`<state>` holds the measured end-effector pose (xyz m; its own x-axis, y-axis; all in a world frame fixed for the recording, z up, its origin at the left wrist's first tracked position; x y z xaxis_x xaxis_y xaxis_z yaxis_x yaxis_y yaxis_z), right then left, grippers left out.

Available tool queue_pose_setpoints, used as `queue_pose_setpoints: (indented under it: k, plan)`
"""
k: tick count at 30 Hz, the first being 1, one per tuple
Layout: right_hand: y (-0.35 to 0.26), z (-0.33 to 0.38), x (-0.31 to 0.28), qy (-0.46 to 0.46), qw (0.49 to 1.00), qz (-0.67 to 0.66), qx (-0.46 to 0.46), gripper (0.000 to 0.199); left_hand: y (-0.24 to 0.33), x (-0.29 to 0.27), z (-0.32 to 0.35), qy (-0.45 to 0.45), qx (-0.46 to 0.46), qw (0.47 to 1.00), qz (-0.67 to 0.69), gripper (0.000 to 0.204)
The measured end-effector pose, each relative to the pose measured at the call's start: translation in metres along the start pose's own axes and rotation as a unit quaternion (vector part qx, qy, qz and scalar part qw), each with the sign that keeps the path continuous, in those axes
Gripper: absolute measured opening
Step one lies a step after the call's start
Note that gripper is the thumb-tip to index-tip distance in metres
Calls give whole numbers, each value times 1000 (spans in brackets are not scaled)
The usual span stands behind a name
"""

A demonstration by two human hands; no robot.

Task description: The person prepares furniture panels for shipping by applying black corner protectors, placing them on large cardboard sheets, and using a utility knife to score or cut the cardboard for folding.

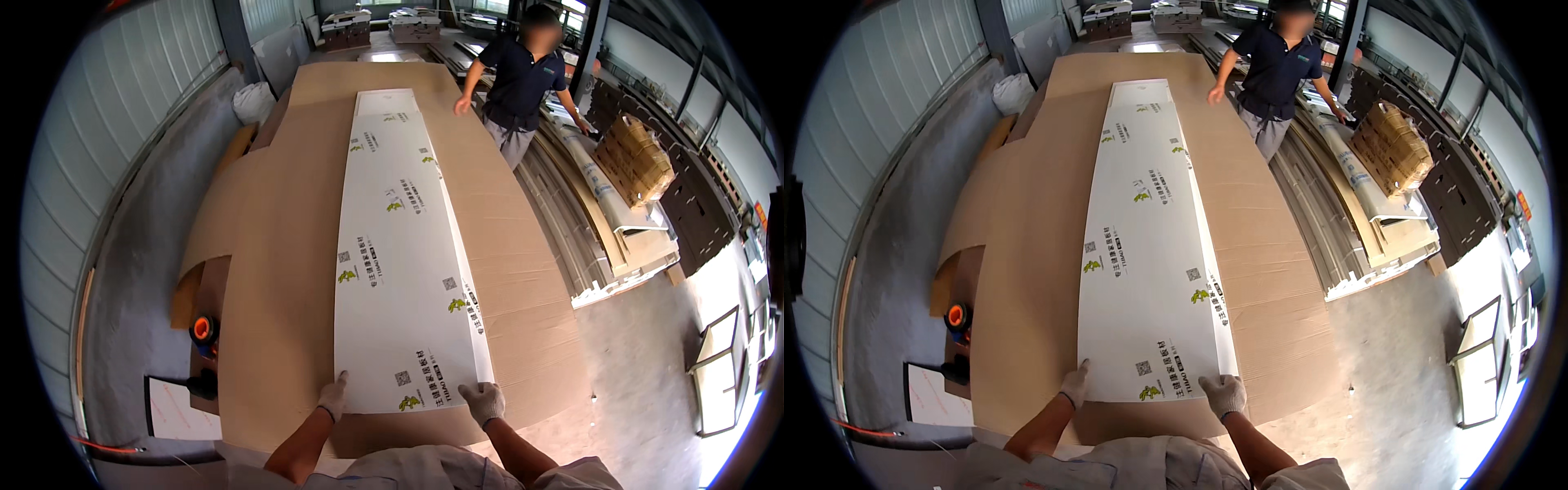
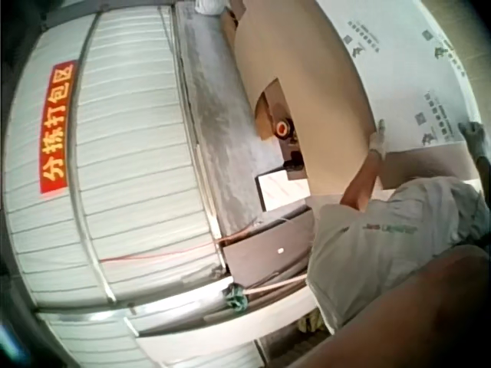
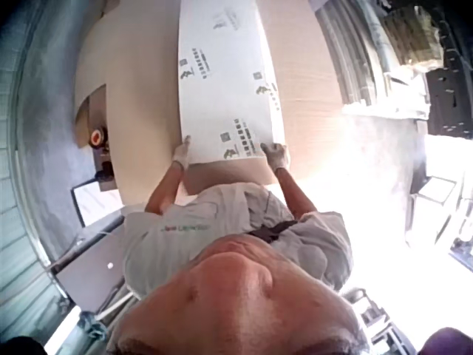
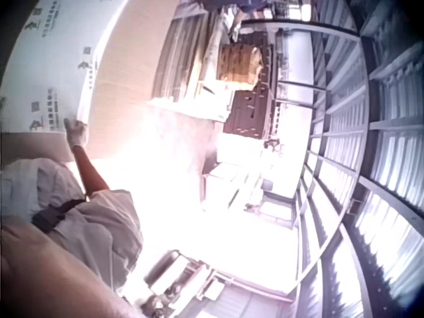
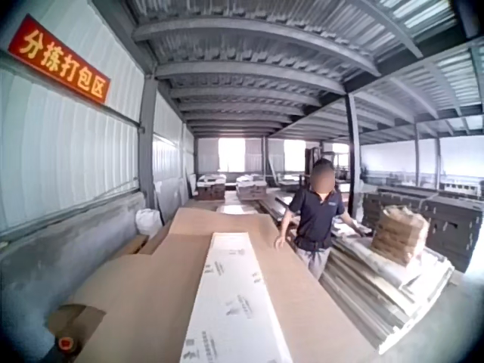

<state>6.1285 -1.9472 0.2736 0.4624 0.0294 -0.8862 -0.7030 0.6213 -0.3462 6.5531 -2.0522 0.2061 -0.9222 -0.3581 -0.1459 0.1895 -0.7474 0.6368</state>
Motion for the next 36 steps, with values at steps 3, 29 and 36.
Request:
queue_pose_setpoints:
  k: [3, 29, 36]
  plan:
    - [-9, 13, 8, 16, 999, -31, 4, 65, 25, -18, 20, -54, -55, 990, -116, 90]
    - [-211, 61, 79, -281, 936, 134, -168, 71, 109, -223, -143, 63, 217, 924, -308, 78]
    - [-190, 54, 115, -244, 962, -84, -89, 58, 128, -195, -55, 173, 282, 833, -443, 52]
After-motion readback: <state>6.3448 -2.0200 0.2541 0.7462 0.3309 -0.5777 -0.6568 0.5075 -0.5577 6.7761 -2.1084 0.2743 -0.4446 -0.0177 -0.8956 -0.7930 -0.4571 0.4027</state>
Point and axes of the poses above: each hand's wrist, its own z-axis away from the middle knuckle, its own x-axis out of the palm, y = z × x, the point moved 4 cm from there along -z, towards the middle knuckle, and after that the axes turned 14 degrees about z, right-handed, at the moved point
